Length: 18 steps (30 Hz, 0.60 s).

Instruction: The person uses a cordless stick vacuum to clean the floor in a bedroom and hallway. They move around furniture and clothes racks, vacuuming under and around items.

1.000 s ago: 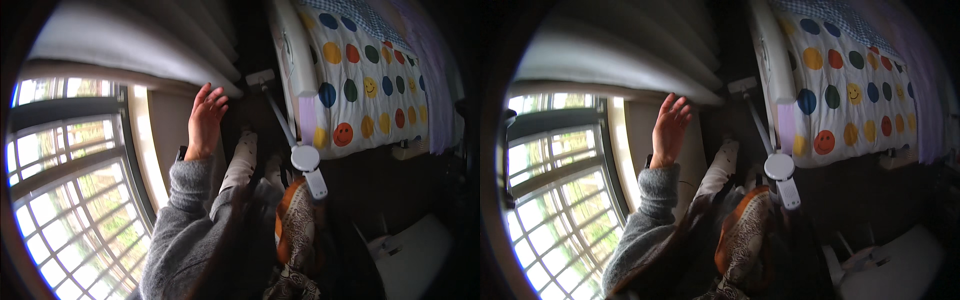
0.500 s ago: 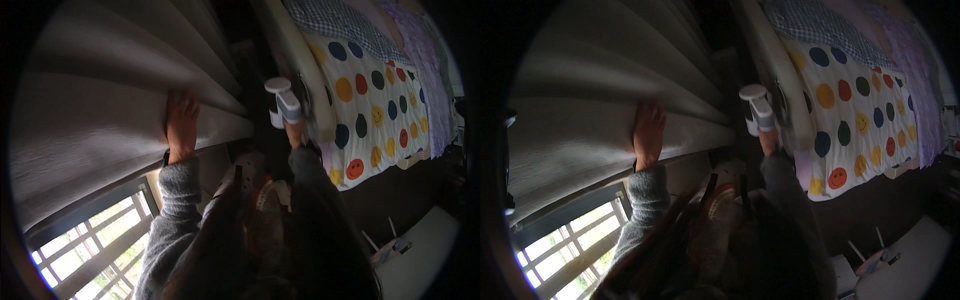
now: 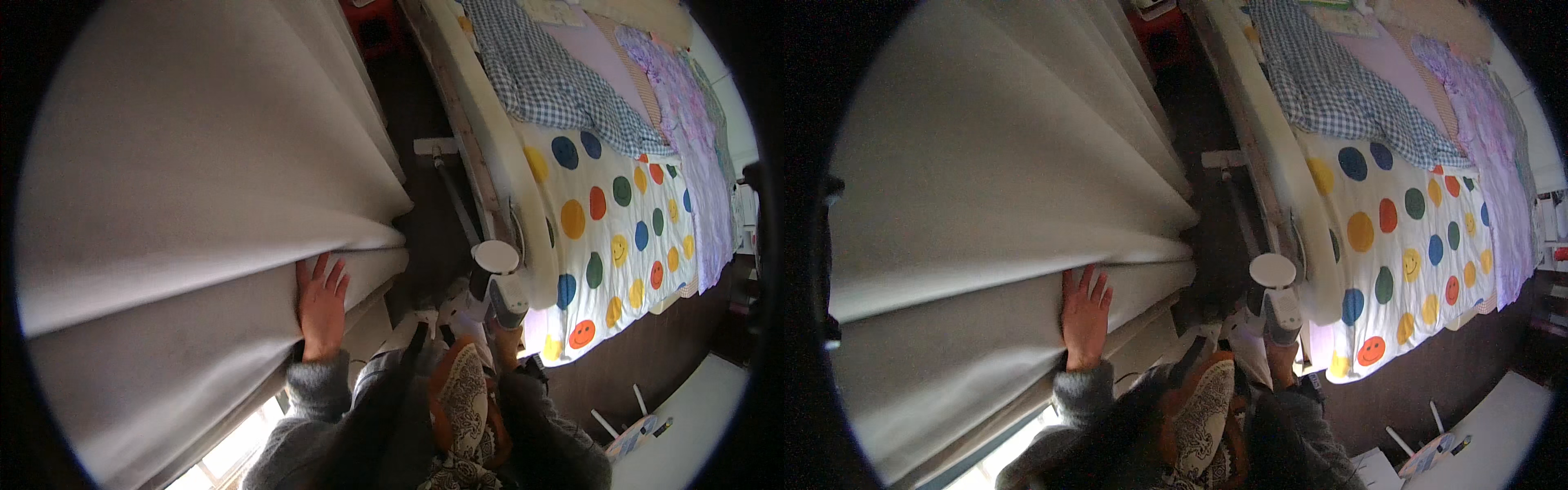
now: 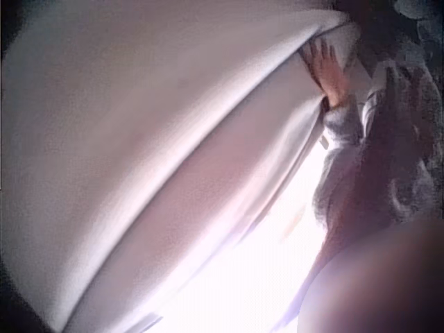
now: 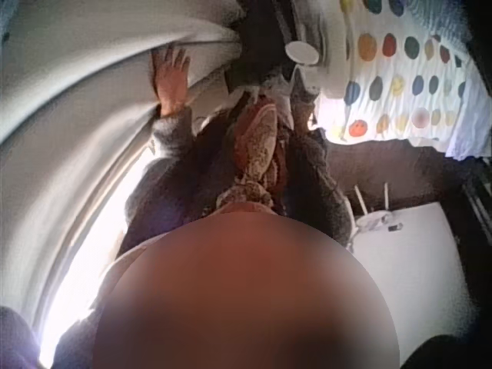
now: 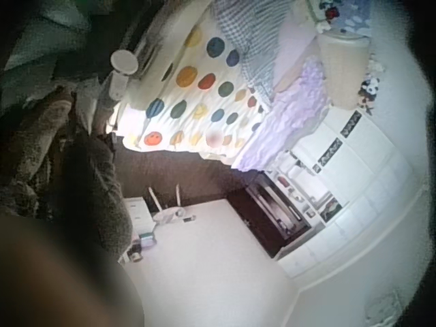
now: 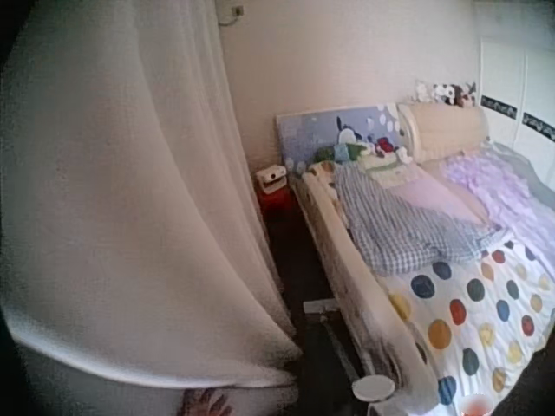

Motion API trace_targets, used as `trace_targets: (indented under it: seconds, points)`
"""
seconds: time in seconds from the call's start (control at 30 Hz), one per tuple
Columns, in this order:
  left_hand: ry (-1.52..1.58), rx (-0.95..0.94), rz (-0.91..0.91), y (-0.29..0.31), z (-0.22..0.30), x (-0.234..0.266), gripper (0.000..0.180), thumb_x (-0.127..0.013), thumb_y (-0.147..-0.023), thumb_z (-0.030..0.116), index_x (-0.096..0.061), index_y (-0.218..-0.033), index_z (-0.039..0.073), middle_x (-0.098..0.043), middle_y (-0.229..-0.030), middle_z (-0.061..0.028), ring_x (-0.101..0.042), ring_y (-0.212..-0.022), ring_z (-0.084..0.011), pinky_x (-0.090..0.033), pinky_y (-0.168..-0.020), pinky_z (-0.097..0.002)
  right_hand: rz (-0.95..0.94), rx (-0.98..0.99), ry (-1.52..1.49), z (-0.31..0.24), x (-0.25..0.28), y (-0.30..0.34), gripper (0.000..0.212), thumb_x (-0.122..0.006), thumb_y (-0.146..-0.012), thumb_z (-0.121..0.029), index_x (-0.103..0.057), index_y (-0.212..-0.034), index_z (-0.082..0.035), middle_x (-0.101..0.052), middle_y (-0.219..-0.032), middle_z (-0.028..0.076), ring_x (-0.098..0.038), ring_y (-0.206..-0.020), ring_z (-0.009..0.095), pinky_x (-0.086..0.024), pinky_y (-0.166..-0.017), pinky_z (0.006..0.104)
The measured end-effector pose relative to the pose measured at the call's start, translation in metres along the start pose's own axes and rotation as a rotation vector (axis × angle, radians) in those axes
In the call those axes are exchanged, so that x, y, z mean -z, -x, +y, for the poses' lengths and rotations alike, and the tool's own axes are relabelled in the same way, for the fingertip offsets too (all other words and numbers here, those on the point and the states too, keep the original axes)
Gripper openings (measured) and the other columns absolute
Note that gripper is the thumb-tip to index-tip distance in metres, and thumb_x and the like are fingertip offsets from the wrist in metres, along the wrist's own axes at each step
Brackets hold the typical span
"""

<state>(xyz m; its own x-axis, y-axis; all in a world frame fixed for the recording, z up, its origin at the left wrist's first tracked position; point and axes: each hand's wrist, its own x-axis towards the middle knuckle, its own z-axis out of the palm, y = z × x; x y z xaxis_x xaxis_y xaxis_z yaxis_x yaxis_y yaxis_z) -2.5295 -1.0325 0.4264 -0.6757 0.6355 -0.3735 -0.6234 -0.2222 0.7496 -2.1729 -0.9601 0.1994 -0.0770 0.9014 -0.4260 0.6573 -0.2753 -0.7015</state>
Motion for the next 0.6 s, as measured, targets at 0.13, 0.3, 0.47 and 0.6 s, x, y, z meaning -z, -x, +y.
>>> trace_targets:
  seconds: [0.13, 0.3, 0.47, 0.6]
  points:
    - [0.076, -0.019, 0.083, -0.008, 0.004, -0.004, 0.056, -0.042, -0.083, 0.019, -0.017, -0.134, 0.018, -0.028, -0.132, -0.0110, -0.033, -0.117, -0.0293, -0.024, -0.097, -0.0410, -0.022, -0.146, -0.294, -0.055, -0.038, -0.047, 0.042, -0.070, -0.068, -0.020, -0.051, -0.099, 0.002, -0.057, -0.085, 0.008, -0.054, -0.075, 0.016, -0.042, -0.066, 0.0284]
    - [0.191, -0.069, 0.230, -0.018, 0.006, -0.014, 0.037, -0.040, -0.086, 0.020, -0.039, -0.121, 0.012, -0.037, -0.126, -0.0095, -0.035, -0.116, -0.0267, -0.024, -0.097, -0.0402, -0.134, -0.125, -0.065, -0.157, -0.090, -0.184, 0.061, -0.068, -0.069, -0.033, -0.042, -0.111, 0.002, -0.039, -0.115, 0.014, -0.042, -0.102, 0.027, -0.041, -0.079, 0.0370]
    - [0.205, -0.132, 0.271, -0.019, 0.001, -0.024, 0.033, -0.037, -0.088, 0.024, -0.047, -0.114, 0.006, -0.044, -0.121, -0.0083, -0.036, -0.116, -0.0246, -0.025, -0.097, -0.0400, 0.005, 0.356, -0.382, -0.275, -0.144, -0.324, 0.040, -0.069, -0.070, -0.027, -0.055, -0.092, 0.003, -0.058, -0.086, 0.015, -0.056, -0.078, 0.025, -0.042, -0.066, 0.0347]
    - [0.651, -0.125, 0.389, -0.023, -0.001, -0.027, 0.034, -0.035, -0.088, 0.025, -0.048, -0.112, 0.006, -0.046, -0.120, -0.0060, -0.039, -0.112, -0.0239, -0.027, -0.096, -0.0385, -0.039, 0.407, -0.459, -0.332, -0.154, -0.371, 0.032, -0.068, -0.068, -0.019, -0.058, -0.090, 0.002, -0.062, -0.076, 0.013, -0.059, -0.070, 0.024, -0.043, -0.062, 0.0339]
